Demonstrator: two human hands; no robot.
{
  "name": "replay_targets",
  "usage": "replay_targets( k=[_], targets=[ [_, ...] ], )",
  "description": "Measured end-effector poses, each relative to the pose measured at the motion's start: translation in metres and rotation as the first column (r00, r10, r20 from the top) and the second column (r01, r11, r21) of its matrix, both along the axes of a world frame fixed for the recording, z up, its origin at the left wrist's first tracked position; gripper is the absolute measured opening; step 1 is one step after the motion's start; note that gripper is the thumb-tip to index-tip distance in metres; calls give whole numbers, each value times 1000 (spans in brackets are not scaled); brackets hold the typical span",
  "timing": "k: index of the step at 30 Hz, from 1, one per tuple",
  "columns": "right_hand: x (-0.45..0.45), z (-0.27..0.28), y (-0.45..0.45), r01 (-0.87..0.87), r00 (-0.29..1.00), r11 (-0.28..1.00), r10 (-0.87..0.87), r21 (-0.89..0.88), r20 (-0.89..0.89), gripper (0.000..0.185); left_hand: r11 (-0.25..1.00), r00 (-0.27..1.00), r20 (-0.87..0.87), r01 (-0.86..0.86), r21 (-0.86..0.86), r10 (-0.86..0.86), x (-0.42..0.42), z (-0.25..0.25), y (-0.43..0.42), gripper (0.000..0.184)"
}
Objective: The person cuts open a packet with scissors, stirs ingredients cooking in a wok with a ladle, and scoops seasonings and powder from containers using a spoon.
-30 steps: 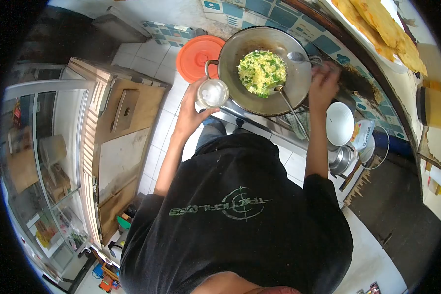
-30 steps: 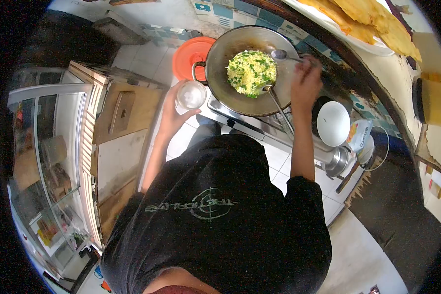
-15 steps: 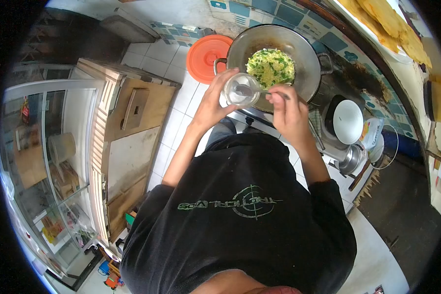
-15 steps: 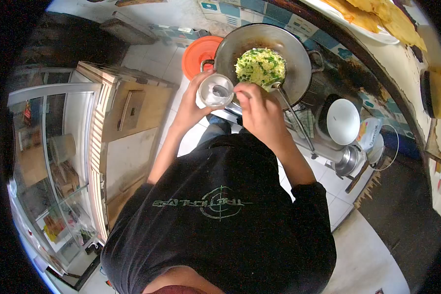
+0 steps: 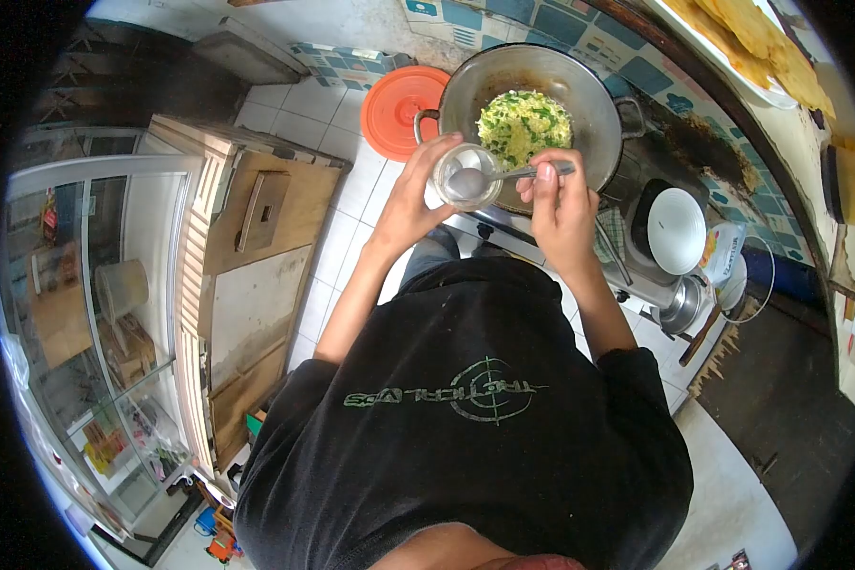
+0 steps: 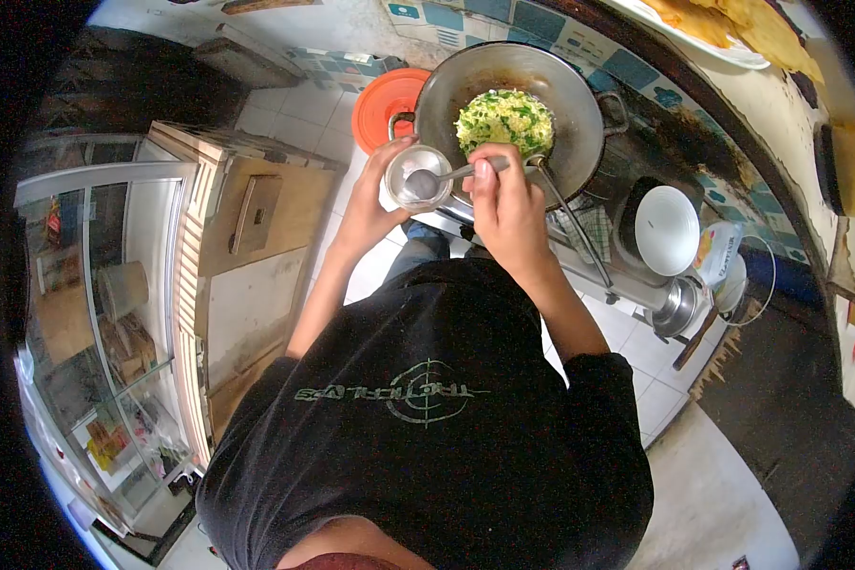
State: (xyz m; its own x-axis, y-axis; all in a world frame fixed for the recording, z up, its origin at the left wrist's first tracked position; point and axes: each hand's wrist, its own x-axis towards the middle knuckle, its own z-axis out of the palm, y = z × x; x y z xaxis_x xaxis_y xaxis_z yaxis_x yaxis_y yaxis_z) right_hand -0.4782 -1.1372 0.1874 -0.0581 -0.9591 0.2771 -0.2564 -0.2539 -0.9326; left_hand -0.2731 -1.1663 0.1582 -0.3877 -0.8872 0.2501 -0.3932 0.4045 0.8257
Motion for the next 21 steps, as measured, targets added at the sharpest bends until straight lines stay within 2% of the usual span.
replay_targets(
  k=[5, 7, 10, 14, 17, 20, 21],
  targets=[
    [-6, -6, -5, 102, 956, 990, -125, 99, 264, 12, 999, 999, 47, -13, -33, 15, 2, -7, -2, 84],
    [-10, -1, -7, 133, 926, 979, -179, 158, 333, 13, 999, 998, 45, -40, -7, 40, 5, -16, -2, 85],
    [-22, 2, -13, 165, 877, 975, -214, 147, 431, 16, 994, 996, 32, -83, 68, 81, 11, -30, -1, 86],
    [-53, -7, -37, 327, 873, 940, -338, 93, 350, 20, 987, 990, 55, -133, 90, 129, 24, -37, 5, 87],
    [-86, -40, -68, 367, 888, 930, -359, 27, 286, 19, 977, 985, 43, -170, 126, 166, 33, -36, 12, 88],
    [-107, -72, -104, 354, 892, 933, -357, 63, 278, 17, 969, 978, 34, -210, 128, 207, 40, -35, 16, 85],
    [-114, -89, -116, 367, 907, 928, -373, 68, 196, 17, 967, 975, 44, -220, 130, 216, 43, -37, 17, 86]
  ],
)
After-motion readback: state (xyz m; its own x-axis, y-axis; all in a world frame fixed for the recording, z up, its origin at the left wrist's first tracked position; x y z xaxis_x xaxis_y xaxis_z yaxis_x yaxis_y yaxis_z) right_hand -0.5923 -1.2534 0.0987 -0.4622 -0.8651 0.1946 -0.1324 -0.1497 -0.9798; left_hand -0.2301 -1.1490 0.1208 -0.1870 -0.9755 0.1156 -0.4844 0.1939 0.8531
